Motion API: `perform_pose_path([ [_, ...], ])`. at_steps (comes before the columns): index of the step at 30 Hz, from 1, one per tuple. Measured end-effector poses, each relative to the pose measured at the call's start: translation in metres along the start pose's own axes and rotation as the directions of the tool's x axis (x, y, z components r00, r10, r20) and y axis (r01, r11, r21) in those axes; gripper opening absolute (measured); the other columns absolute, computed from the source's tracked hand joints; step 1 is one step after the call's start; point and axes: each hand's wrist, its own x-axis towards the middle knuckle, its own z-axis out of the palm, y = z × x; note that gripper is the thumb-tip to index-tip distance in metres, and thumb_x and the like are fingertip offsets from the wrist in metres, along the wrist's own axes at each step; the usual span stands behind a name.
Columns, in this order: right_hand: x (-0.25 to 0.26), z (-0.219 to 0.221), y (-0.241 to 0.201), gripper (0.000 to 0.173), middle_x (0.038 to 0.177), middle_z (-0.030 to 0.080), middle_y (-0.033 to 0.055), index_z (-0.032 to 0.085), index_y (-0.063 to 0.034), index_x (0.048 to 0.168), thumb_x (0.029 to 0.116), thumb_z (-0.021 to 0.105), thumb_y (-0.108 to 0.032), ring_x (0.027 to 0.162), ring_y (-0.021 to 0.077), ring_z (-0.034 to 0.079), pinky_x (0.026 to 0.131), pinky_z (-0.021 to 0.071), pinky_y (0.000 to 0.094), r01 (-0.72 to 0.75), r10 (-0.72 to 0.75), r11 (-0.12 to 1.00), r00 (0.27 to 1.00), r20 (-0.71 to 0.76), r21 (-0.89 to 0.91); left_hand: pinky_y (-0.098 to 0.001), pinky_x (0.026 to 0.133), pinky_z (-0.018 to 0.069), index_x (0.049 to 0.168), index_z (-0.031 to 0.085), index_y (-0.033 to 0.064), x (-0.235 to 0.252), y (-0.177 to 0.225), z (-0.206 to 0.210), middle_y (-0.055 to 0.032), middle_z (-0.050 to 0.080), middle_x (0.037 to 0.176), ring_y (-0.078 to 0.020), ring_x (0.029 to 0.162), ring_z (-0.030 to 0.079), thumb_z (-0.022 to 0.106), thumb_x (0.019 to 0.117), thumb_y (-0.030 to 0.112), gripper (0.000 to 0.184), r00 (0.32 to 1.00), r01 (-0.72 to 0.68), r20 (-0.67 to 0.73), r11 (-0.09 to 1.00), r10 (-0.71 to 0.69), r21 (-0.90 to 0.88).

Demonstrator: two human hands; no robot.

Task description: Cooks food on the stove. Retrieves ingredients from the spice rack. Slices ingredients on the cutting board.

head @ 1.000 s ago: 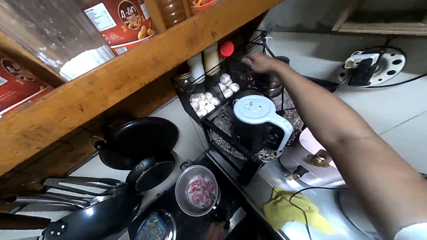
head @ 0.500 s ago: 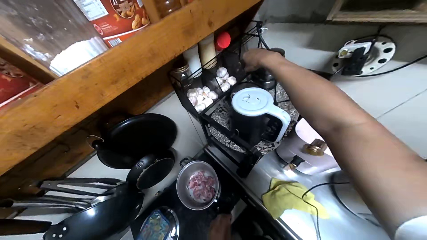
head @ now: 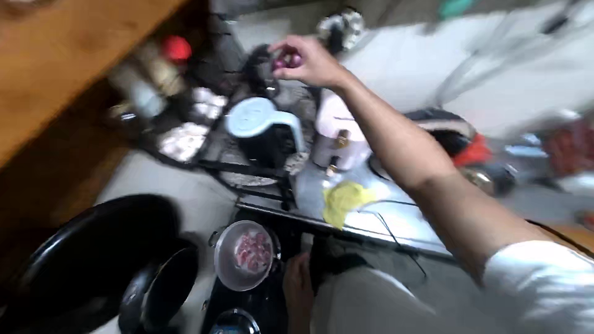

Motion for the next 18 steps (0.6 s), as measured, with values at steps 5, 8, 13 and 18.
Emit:
perform_pose_path([
  [5, -0.25, -0.038, -0.039, 0.027, 0.11, 0.072, 0.0075, 0.07, -0.002, 0.12, 0.0972, 0.07, -0.016, 0.093, 0.0122, 0.068, 0.082, 0.059, 0.031, -0.264, 0.318, 0.945, 0.878, -0.357, 0.193, -0.0352, 0.085, 0.06, 0.132, 0.055, -0.0073, 0.025, 0.02, 0.058, -0.0156, 0.07, 0.117, -0.0216, 0.1, 0.07, 0.042, 0.1088, 0.013, 0.034, 0.981, 0.058, 0.186, 0.84, 0.052, -0.539],
  [8, -0.417, -0.01, -0.099, 0.025, 0.103, 0.072, 0.0091, 0.069, -0.0017, 0.119, 0.0988, 0.068, -0.016, 0.087, 0.0148, 0.067, 0.08, 0.0586, 0.0349, -0.601, 0.67, 0.74, 0.699, -0.251, 0.3, -0.0394, 0.092, 0.0562, 0.148, 0.04, 0.0002, 0.029, 0.033, 0.121, -0.0147, 0.062, 0.134, -0.0229, 0.114, 0.065, 0.031, 0.1112, 0.03, 0.048, 0.854, 0.424, 0.515, 0.678, -0.078, -0.6],
  [13, -0.605, 0.05, -0.159, 0.029, 0.11, 0.072, 0.0108, 0.068, -0.0075, 0.123, 0.103, 0.061, -0.027, 0.101, 0.0203, 0.07, 0.096, 0.0566, 0.0444, -0.858, 0.887, 0.461, 0.446, -0.116, 0.227, -0.0485, 0.099, 0.0514, 0.148, 0.04, 0.013, -0.011, 0.06, 0.244, -0.0102, 0.06, 0.132, -0.0248, 0.117, 0.061, 0.02, 0.1098, 0.055, 0.06, 0.43, 0.872, 0.865, 0.367, -0.259, -0.324],
  [18, -0.67, 0.043, -0.186, 0.033, 0.129, 0.062, 0.0209, 0.062, -0.0067, 0.131, 0.102, 0.059, -0.023, 0.125, 0.0383, 0.058, 0.109, 0.0436, 0.0589, -0.963, 0.951, 0.261, 0.245, -0.186, 0.064, -0.0465, 0.093, 0.0571, 0.13, 0.055, 0.0123, -0.066, 0.077, 0.329, -0.0103, 0.069, 0.123, -0.0257, 0.116, 0.067, 0.023, 0.1061, 0.062, 0.064, 0.224, 0.972, 0.951, 0.114, -0.213, -0.204],
])
